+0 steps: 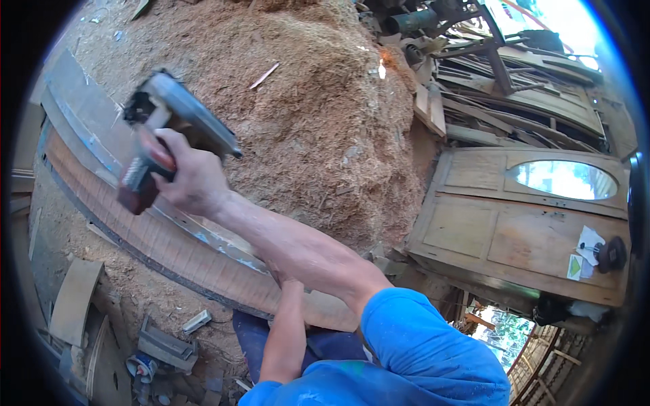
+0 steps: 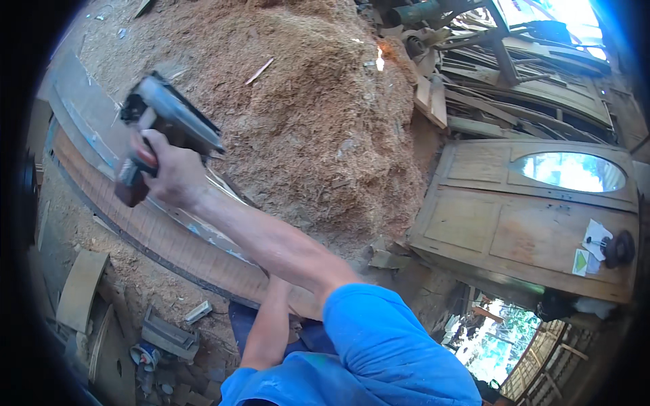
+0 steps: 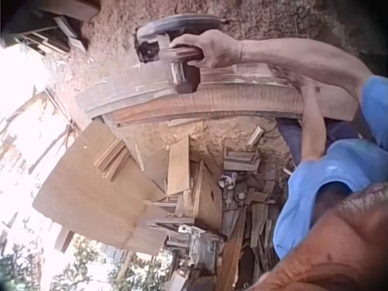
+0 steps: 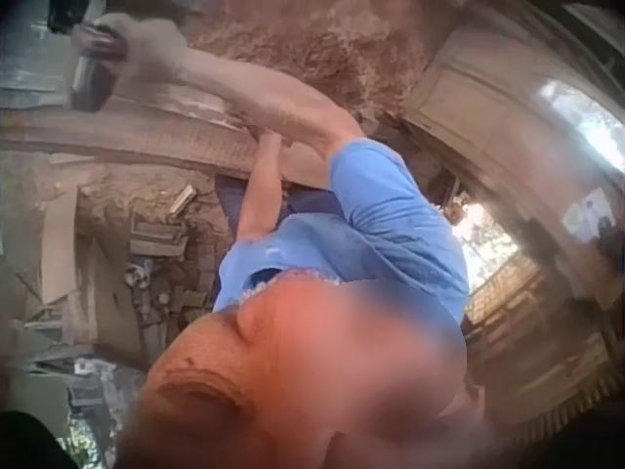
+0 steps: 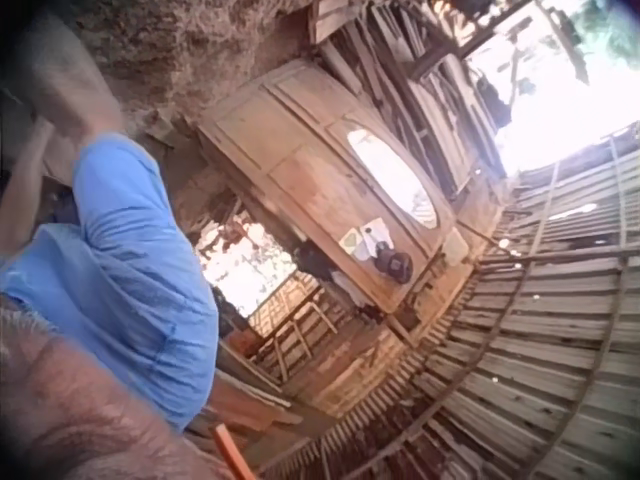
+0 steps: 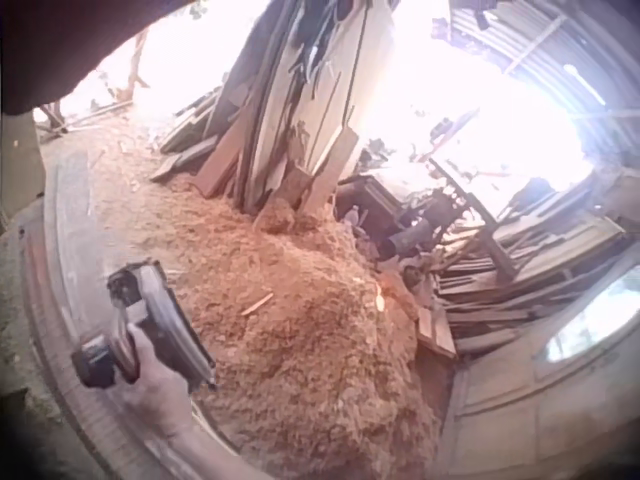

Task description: The person uses a circular saw to cut a curved piece of wood, then sets the saw aside and picks up the two separated pieces of wood by hand.

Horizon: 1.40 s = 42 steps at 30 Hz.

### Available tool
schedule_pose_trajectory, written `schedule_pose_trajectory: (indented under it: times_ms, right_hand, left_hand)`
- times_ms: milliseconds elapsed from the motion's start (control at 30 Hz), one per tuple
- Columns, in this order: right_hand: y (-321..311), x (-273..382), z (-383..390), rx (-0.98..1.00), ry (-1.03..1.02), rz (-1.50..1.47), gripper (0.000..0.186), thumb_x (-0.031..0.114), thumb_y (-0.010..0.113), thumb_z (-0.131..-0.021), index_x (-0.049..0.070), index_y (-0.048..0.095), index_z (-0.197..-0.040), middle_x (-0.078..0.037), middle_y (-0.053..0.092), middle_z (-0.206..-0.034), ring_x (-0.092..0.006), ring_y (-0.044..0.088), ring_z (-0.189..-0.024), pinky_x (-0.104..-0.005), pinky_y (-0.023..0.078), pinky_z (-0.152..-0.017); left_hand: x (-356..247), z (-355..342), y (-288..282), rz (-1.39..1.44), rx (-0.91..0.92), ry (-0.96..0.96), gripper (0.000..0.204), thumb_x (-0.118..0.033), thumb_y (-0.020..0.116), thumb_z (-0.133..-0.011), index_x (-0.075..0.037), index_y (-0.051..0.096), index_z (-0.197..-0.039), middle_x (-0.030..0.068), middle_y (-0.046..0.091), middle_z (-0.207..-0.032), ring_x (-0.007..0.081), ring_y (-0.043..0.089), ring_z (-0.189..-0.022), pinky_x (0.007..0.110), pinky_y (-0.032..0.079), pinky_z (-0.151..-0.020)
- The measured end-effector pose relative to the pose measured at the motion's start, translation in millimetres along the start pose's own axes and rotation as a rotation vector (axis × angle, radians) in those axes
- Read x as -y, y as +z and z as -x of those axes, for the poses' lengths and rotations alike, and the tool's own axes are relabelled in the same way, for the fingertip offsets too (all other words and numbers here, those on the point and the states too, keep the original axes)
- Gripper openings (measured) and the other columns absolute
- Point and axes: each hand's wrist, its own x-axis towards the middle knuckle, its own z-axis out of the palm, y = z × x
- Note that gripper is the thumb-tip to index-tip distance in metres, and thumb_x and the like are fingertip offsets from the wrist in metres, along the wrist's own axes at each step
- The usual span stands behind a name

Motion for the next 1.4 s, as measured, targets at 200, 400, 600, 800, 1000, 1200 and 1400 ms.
schedule_pose_trajectory:
  times_ms: [200,400,600,800,1000,1200,1400]
  right_hand:
    - [-204,-48,110,-0.061,0.184,0.035,0.062,0.028,0.069,-0.091,0.007,0.05,-0.146,-0.015,0.071,-0.122,-0.0298,0.071,-0.107,-0.0406,0.055,-0.095]
    - [-414,-45,318,-0.135,0.933,-0.601,0.058,0.022,0.049,-0.107,0.017,0.032,-0.162,-0.002,0.058,-0.08,-0.0096,0.054,-0.059,-0.0255,0.046,-0.049]
    - [-528,-57,511,0.281,1.352,0.076,0.051,0.026,0.053,-0.107,0.019,0.044,-0.157,-0.006,0.067,-0.086,-0.0129,0.064,-0.071,-0.0284,0.054,-0.067]
    - [-546,-91,539,1.199,1.323,0.838,0.042,0.045,0.056,-0.1,0.041,0.059,-0.142,-0.011,0.071,-0.127,-0.0317,0.069,-0.115,-0.0457,0.054,-0.098]
    - [-567,-206,549,1.063,1.066,1.05,0.028,0.032,0.059,-0.093,0.031,0.069,-0.119,-0.011,0.075,-0.111,-0.0321,0.073,-0.101,-0.0463,0.058,-0.085]
    - [-537,-321,434,0.752,0.691,1.173,0.022,0.032,0.056,-0.09,0.027,0.065,-0.11,-0.016,0.074,-0.093,-0.0357,0.074,-0.083,-0.0528,0.056,-0.072]
    - [-520,-402,322,0.662,0.632,1.277,0.038,0.035,0.059,-0.096,0.038,0.059,-0.134,-0.016,0.074,-0.102,-0.0363,0.073,-0.094,-0.0511,0.056,-0.082]
  left_hand:
    - [3,110,32,0.047,0.681,0.539,0.066,-0.023,0.061,-0.092,-0.01,0.042,-0.154,0.0202,0.037,-0.16,0.0404,0.032,-0.148,0.049,0.025,-0.124]
    - [-36,273,-39,0.445,1.172,0.731,0.019,-0.026,0.065,-0.096,-0.009,0.074,-0.097,0.0146,0.072,-0.087,0.0324,0.071,-0.08,0.045,0.057,-0.073]
    - [10,73,-32,-0.231,0.02,0.63,0.041,-0.019,0.055,-0.102,0.003,0.058,-0.137,0.0276,0.059,-0.137,0.0462,0.053,-0.131,0.056,0.038,-0.112]
    - [15,-53,-6,-0.82,-0.092,0.559,0.053,-0.05,0.053,-0.102,-0.02,0.055,-0.146,0.0104,0.032,-0.166,0.0403,0.017,-0.156,0.058,0.013,-0.126]
    - [18,-50,8,-0.915,-0.172,0.61,0.048,-0.054,0.052,-0.101,-0.019,0.063,-0.132,0.009,0.029,-0.167,0.0399,0.014,-0.157,0.059,0.01,-0.126]
    - [7,-45,8,-0.963,-0.096,0.475,0.047,-0.049,0.055,-0.098,-0.023,0.061,-0.137,0.0106,0.031,-0.165,0.0395,0.013,-0.157,0.058,0.007,-0.126]
    - [-1,-47,16,-0.878,-0.091,0.474,0.043,-0.049,0.063,-0.092,-0.018,0.066,-0.122,0.0142,0.034,-0.162,0.0423,0.014,-0.156,0.061,0.006,-0.126]
